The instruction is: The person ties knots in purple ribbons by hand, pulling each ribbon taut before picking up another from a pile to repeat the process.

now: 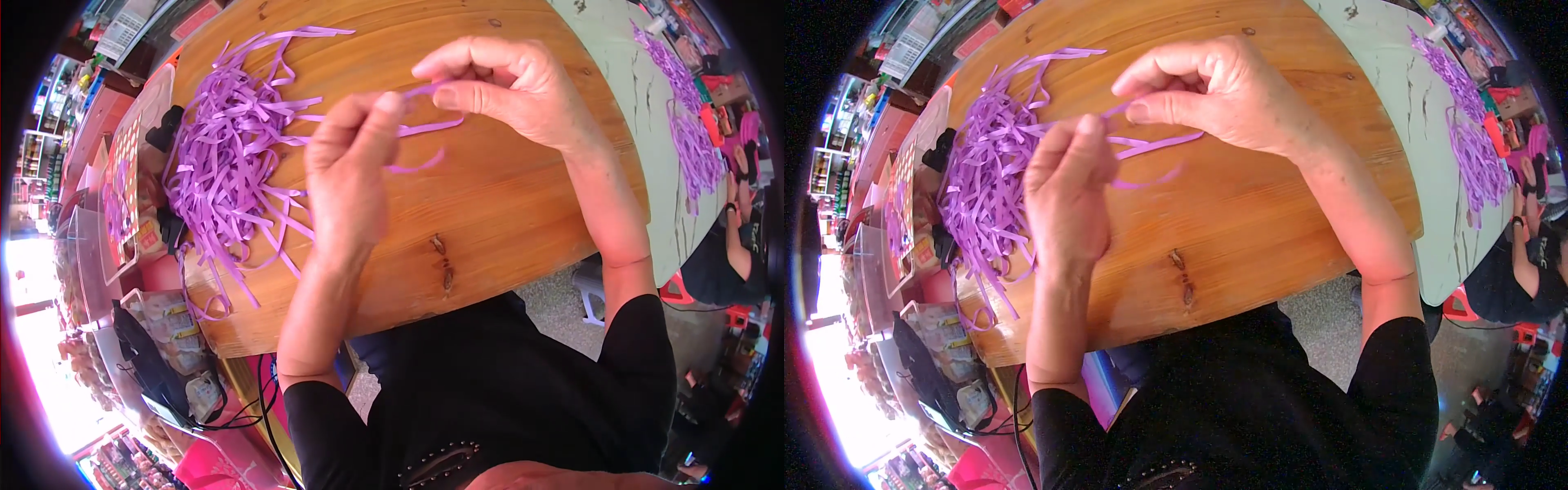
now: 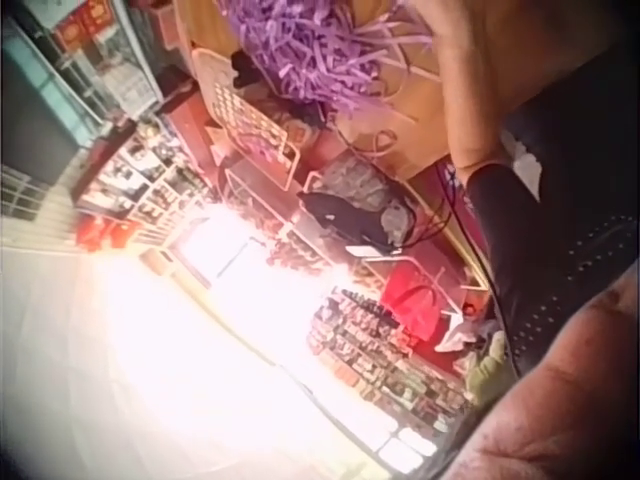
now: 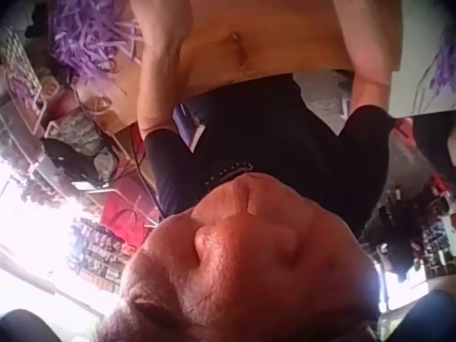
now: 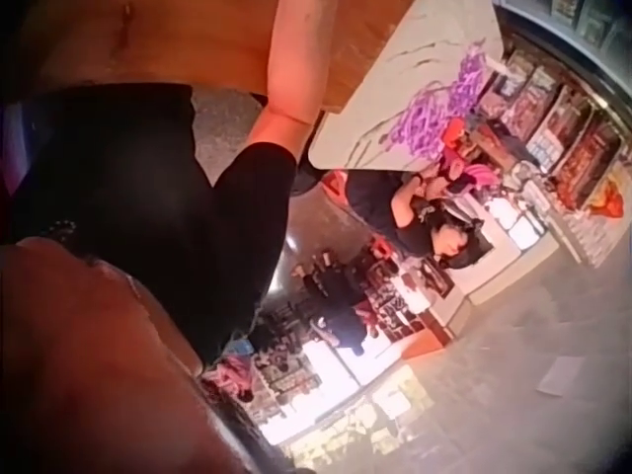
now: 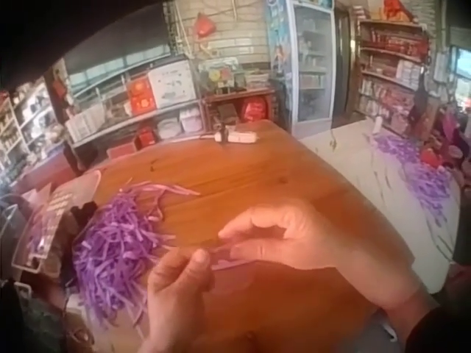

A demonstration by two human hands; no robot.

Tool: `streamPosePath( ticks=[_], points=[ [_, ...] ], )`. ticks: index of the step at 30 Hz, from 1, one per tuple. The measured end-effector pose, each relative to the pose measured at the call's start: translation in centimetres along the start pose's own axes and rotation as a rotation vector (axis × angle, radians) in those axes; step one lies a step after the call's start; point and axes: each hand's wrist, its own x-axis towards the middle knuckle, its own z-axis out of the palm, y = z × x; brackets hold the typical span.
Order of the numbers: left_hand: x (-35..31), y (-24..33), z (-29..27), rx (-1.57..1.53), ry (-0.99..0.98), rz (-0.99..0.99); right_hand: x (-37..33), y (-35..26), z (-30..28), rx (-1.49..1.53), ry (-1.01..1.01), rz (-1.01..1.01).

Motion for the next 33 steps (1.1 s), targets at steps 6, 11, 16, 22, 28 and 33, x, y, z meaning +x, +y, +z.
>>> streamPosePath(
  ticks=[6, 11, 16, 22, 28, 33],
  points=[
    [-0.6, 1.9, -4.0, 0.302, 0.112, 0.141, -3.1, 1.4, -2.8, -0.001, -0.020, 0.194],
    [-1.0, 1.3, -8.3, 0.776, 0.127, 0.281, -4.1, 1.6, -3.0, -0.018, 0.079, 0.213],
    [0.0, -0.1, -6.9, 1.498, 0.215, 0.757, -4.3, 3.4, -1.8, -0.104, 0.093, 0.076],
    [-0.4, -2.5, 0.3, 0.257, -0.171, -0.096, -4.2, 2.4, 0.4, -0.189, 0.034, -0.090],
    [-0.7, -2.6, -1.2, 0.414, -0.067, -0.097, -5.4, 3.9, -2.3, -0.076, 0.236, 0.045],
    [0.2, -1.0, -5.4, 1.393, -0.082, 0.364, -6.0, 4.2, -3.7, -0.120, 0.257, 0.209]
  ],
)
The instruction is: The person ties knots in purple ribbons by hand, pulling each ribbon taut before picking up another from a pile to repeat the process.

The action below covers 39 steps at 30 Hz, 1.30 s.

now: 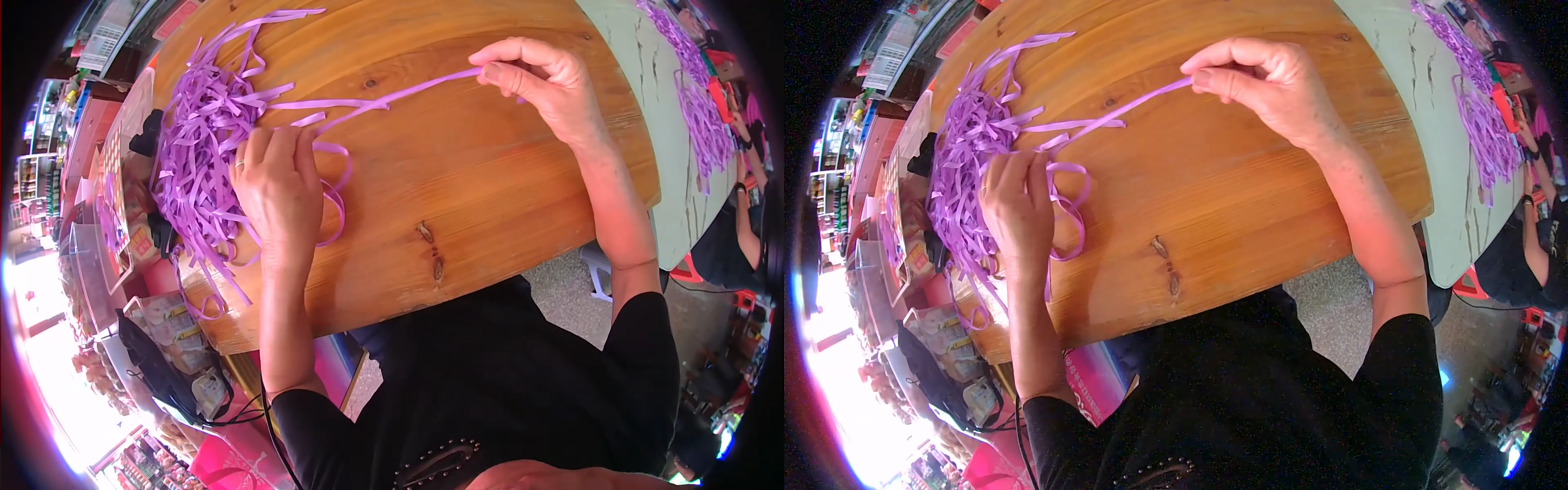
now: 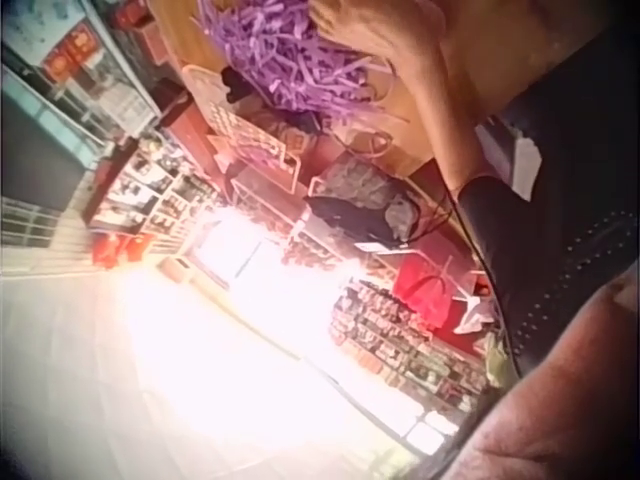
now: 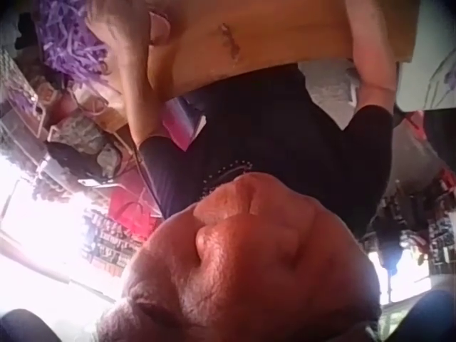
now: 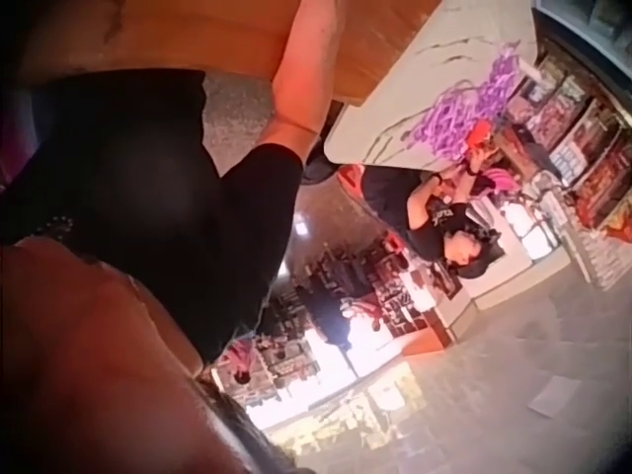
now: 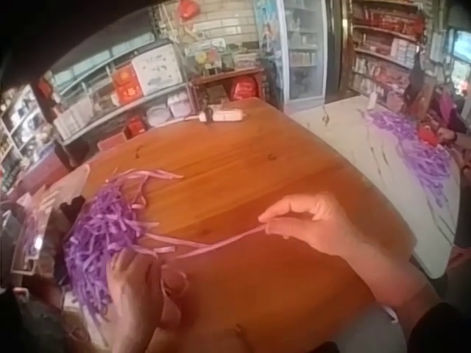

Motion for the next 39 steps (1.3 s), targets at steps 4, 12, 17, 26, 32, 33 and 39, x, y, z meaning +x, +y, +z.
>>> streamPosePath(
  ticks=[4, 12, 17, 26, 32, 33, 39],
  points=[
    [0.4, 1.9, 1.7, 0.415, 0.181, 0.294, 0.2, -0.2, 2.4, -0.061, -0.098, -0.187],
    [1.6, 6.4, 5.1, -1.381, -0.522, -0.607, -0.6, -0.2, 2.9, -0.472, 0.073, -0.595],
    [0.9, 6.4, 5.1, -1.071, -0.253, -0.381, -0.5, -0.1, 1.9, -0.435, 0.011, -0.590],
    [1.4, 5.6, 4.9, -1.018, -0.286, -0.270, -0.5, -1.0, 0.8, -0.340, -0.029, -0.461],
    [1.4, 6.6, 4.6, -1.231, -0.460, -0.297, 5.2, 3.0, 1.6, -0.082, 0.146, -1.553],
    [1.3, 6.7, 4.8, -1.219, -0.481, -0.266, 5.1, 3.5, 1.5, -0.086, 0.125, -1.561],
    [1.0, 6.5, 4.1, -1.252, -0.376, -0.439, -1.4, -3.9, 0.8, -0.367, -0.060, -0.448]
  ],
)
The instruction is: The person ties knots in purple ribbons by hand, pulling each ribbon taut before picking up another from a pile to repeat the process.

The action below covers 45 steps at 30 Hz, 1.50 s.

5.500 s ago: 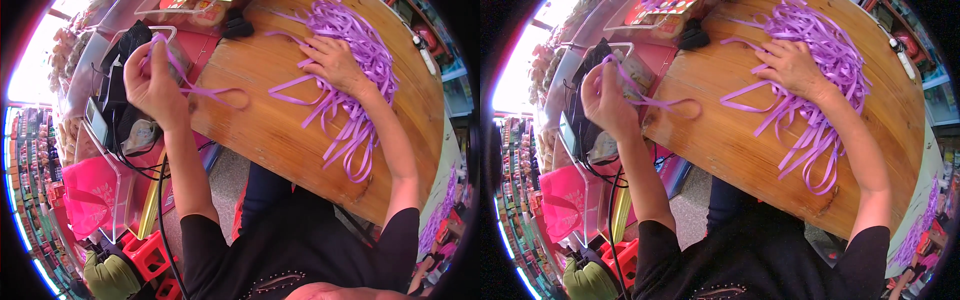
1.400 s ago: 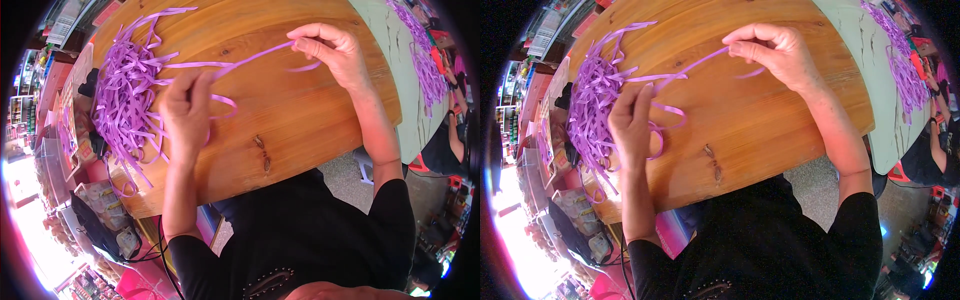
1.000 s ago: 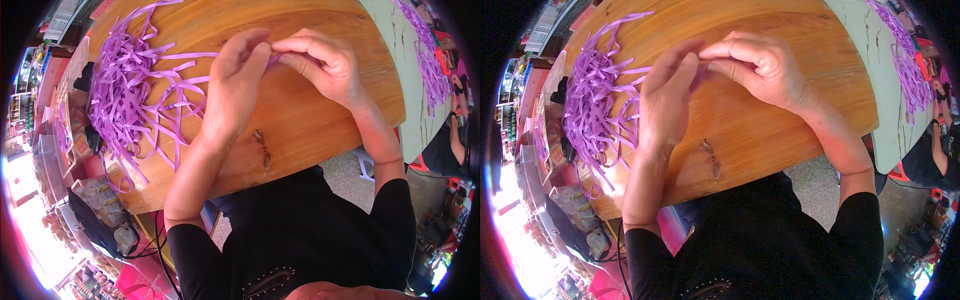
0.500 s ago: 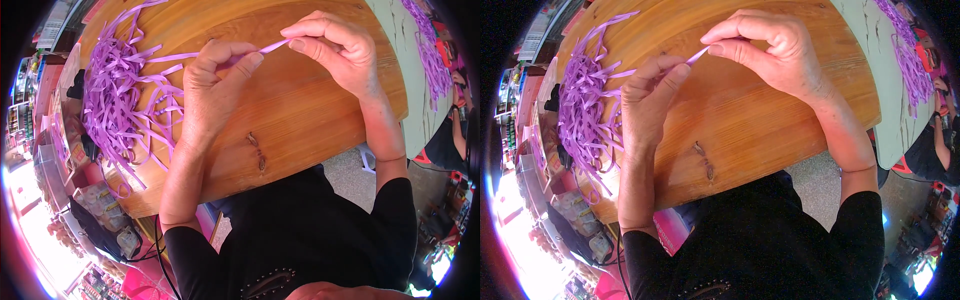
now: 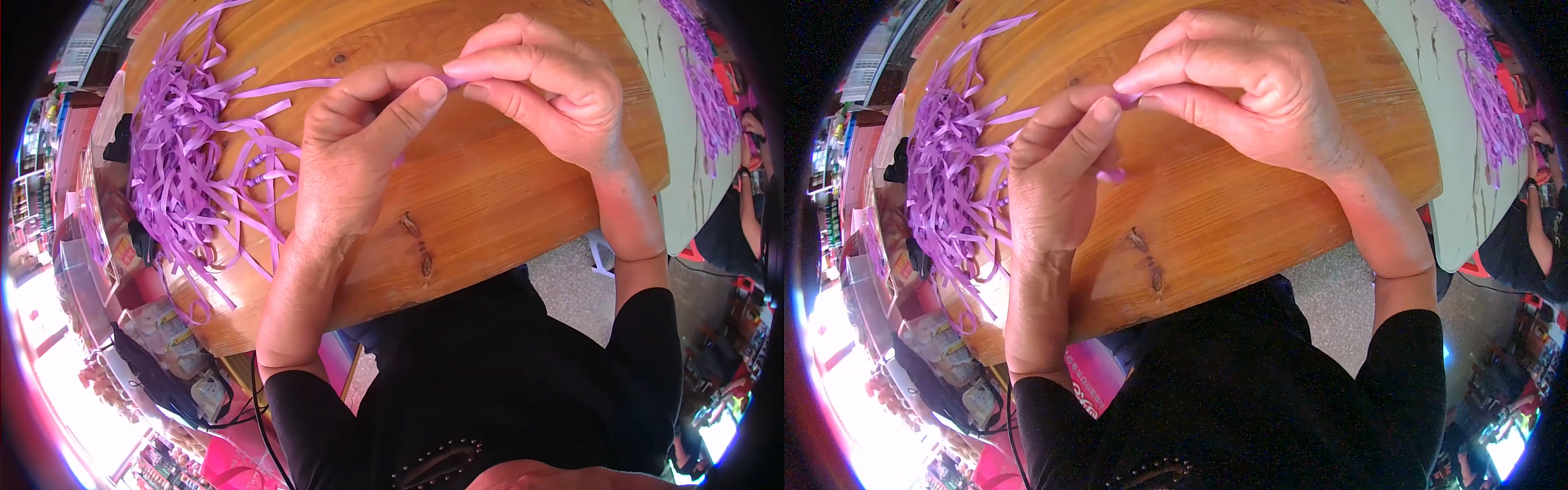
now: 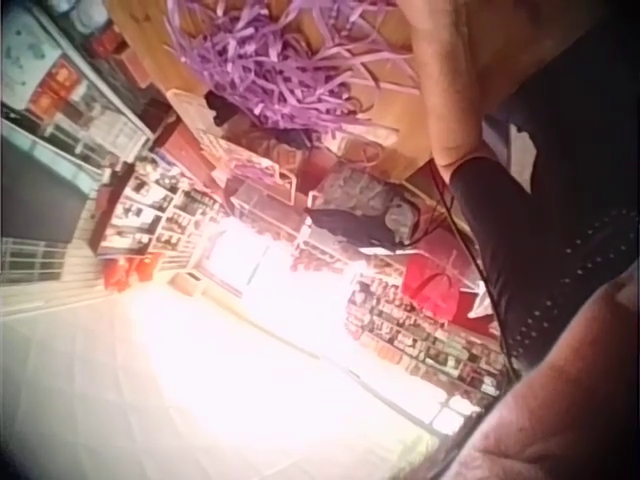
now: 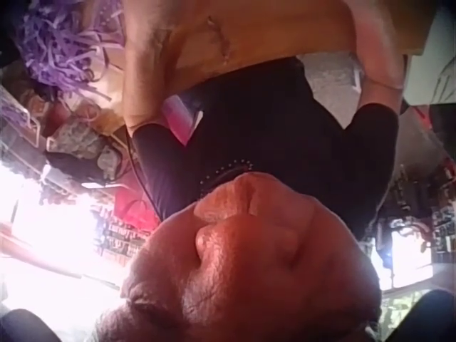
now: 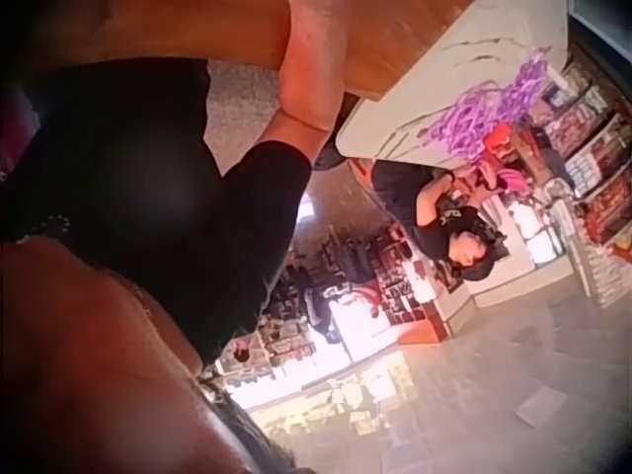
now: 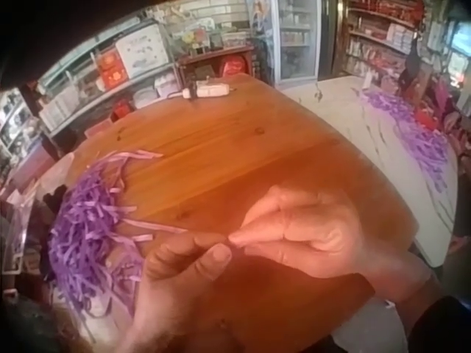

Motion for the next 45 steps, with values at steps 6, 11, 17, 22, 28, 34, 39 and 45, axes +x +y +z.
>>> streamPosePath(
  ticks=[6, 11, 17, 22, 28, 34, 39, 45],
  points=[
    [0.1, -0.4, -0.2, -0.017, 0.106, 0.078, 0.0, 0.4, -0.1, 0.134, 0.022, 0.116],
    [0.2, -0.5, -0.4, -0.034, 0.130, 0.056, 0.3, -0.4, -0.6, 0.023, 0.021, 0.098],
    [0.4, -0.7, -0.4, -0.034, 0.142, 0.091, -0.5, 2.2, 2.0, -0.139, 0.056, -0.203],
    [0.6, -0.5, -0.1, -0.040, 0.115, 0.108, 0.5, 7.1, 2.5, 0.348, 0.272, -0.705],
    [0.3, -0.5, -0.7, -0.027, 0.140, 0.094, 1.0, 1.0, -0.1, -0.046, 0.185, -0.029],
    [0.3, -0.5, -0.1, 0.014, 0.125, 0.098, 1.1, 8.5, 2.5, -0.381, 0.393, -0.995],
    [0.2, -0.6, -0.6, 0.031, 0.127, 0.094, -0.6, 1.0, 0.7, -0.166, 0.011, -0.104],
    [0.3, -0.5, -0.4, 0.053, 0.121, 0.105, -1.4, 2.4, 1.9, -0.114, -0.020, -0.022]
  ],
)
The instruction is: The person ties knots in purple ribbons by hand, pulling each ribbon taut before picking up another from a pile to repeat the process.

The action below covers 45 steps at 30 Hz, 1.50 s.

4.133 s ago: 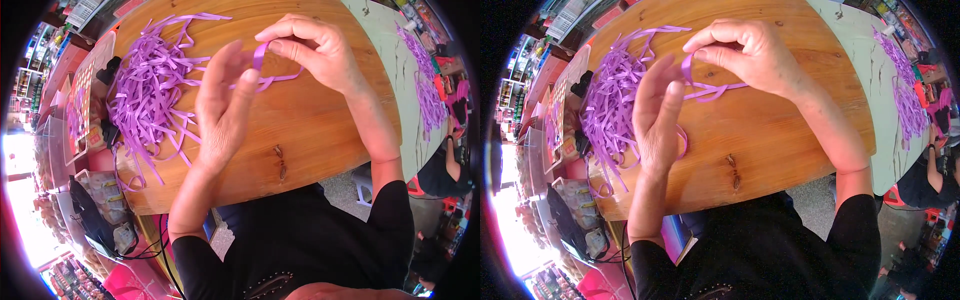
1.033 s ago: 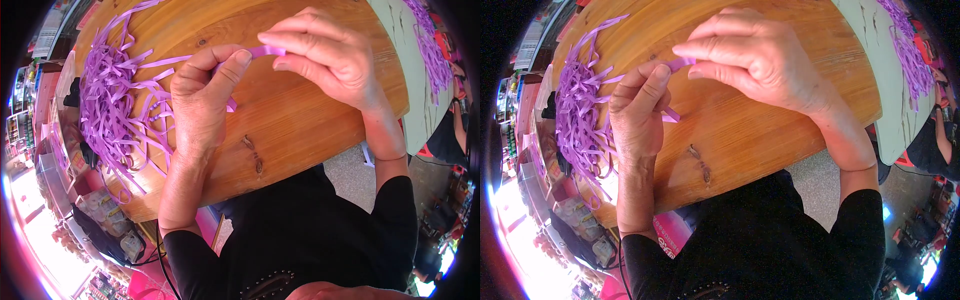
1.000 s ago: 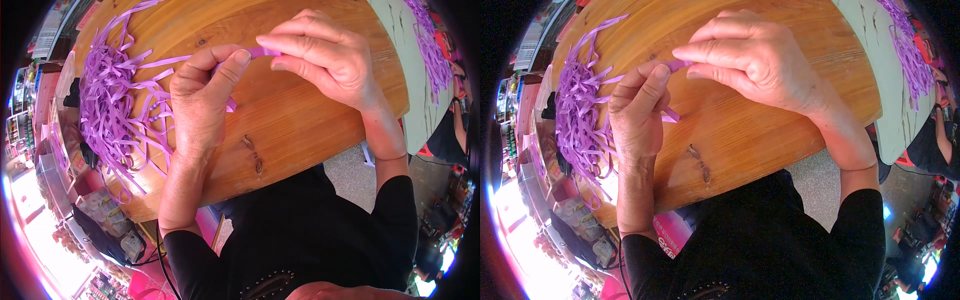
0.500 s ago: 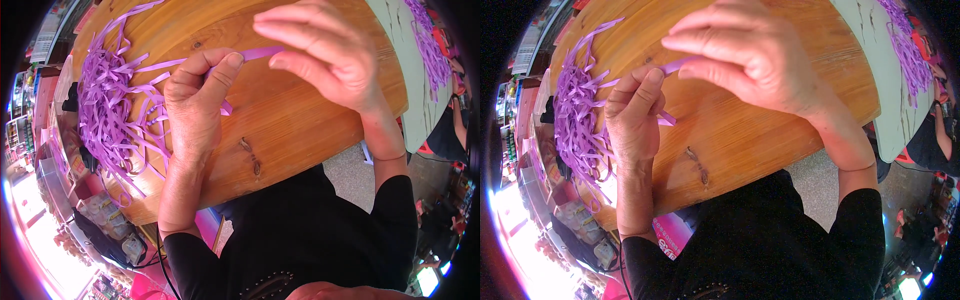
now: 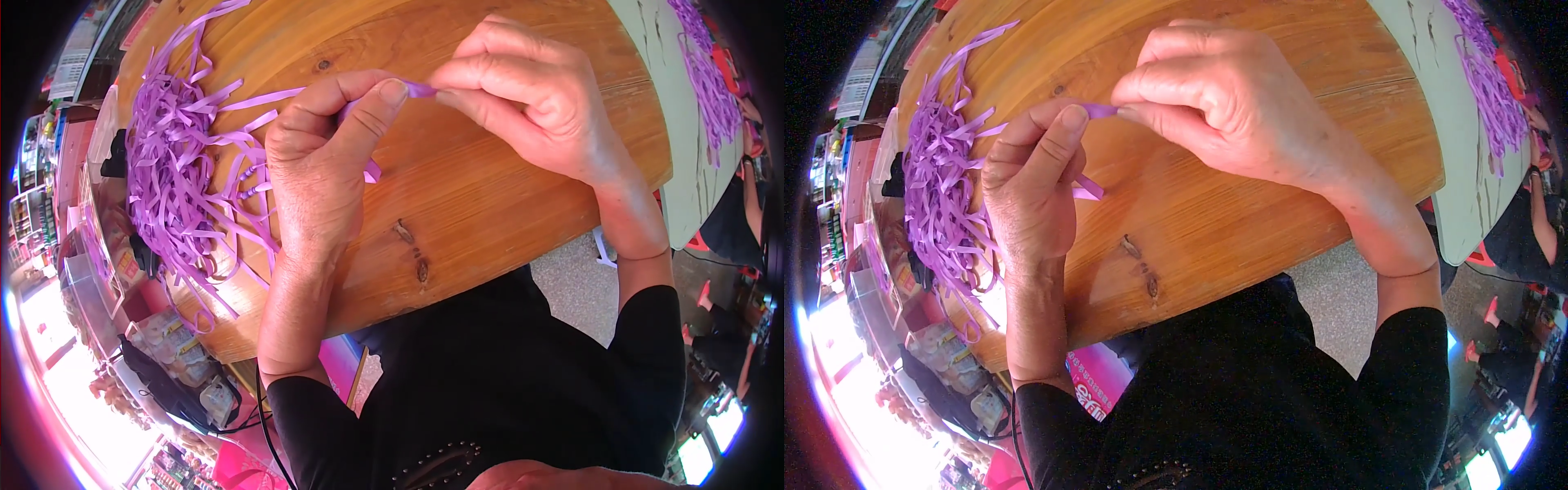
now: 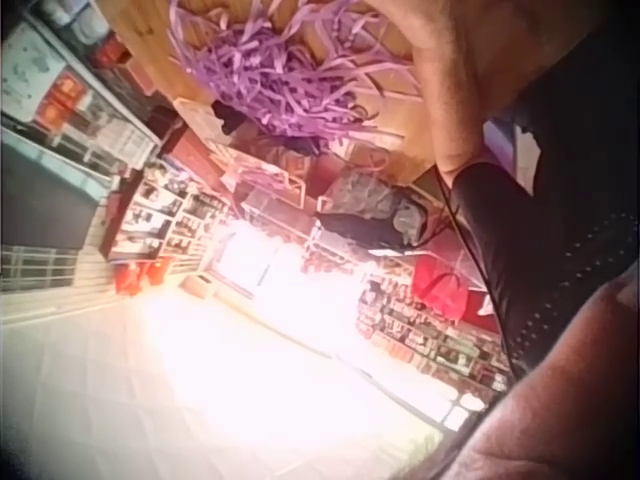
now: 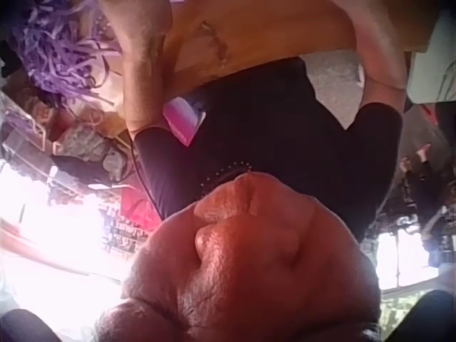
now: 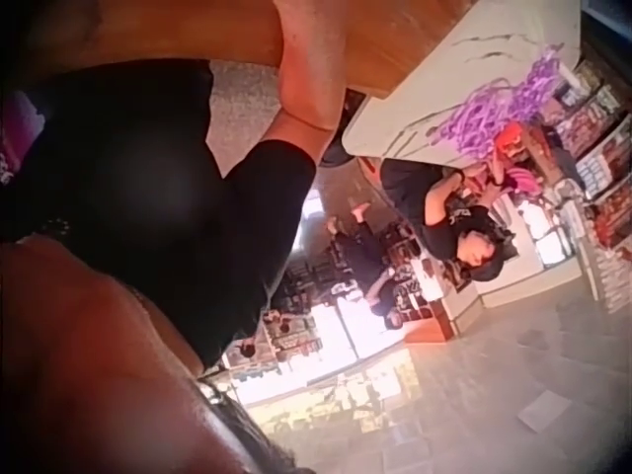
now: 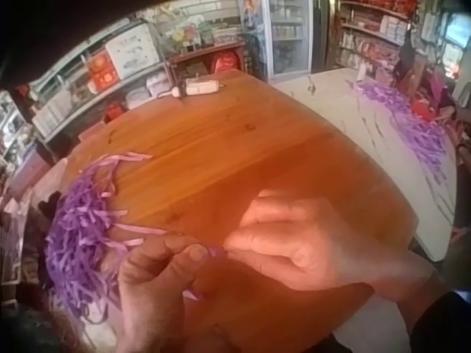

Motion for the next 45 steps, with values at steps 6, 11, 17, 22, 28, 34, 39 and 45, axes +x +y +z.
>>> streamPosePath(
  ticks=[6, 11, 17, 22, 28, 34, 39, 45],
  points=[
    [0.0, -0.2, 0.7, -0.220, -0.099, -0.047, -0.2, 1.3, 0.2, 0.979, -0.215, 0.313],
    [0.0, -1.3, 0.4, -0.388, -0.103, -0.070, -0.4, 1.0, 1.1, 1.530, -0.061, 0.343],
    [-0.3, -2.0, 1.3, -0.080, -0.015, 0.240, -0.2, 0.0, 0.9, 0.886, 0.017, 0.288],
    [-0.7, -2.4, 1.4, 0.109, 0.060, 0.367, 1.3, -2.2, -0.2, 0.438, -0.003, 0.357],
    [-0.7, -2.7, 1.7, 0.147, 0.030, 0.410, 0.4, -1.9, 0.1, -0.101, 0.101, -0.036],
    [-0.8, -2.5, 2.1, 0.160, 0.072, 0.388, 1.5, 4.5, 3.6, -0.133, 0.538, -0.809],
    [-1.2, -2.0, 1.9, -0.039, 0.033, 0.200, 1.3, 2.5, 1.9, 0.468, 0.021, -0.061],
    [-1.2, -2.1, 0.9, -0.138, -0.088, 0.310, 2.1, -0.8, -0.7, 0.743, -0.171, 0.137]
  ],
)
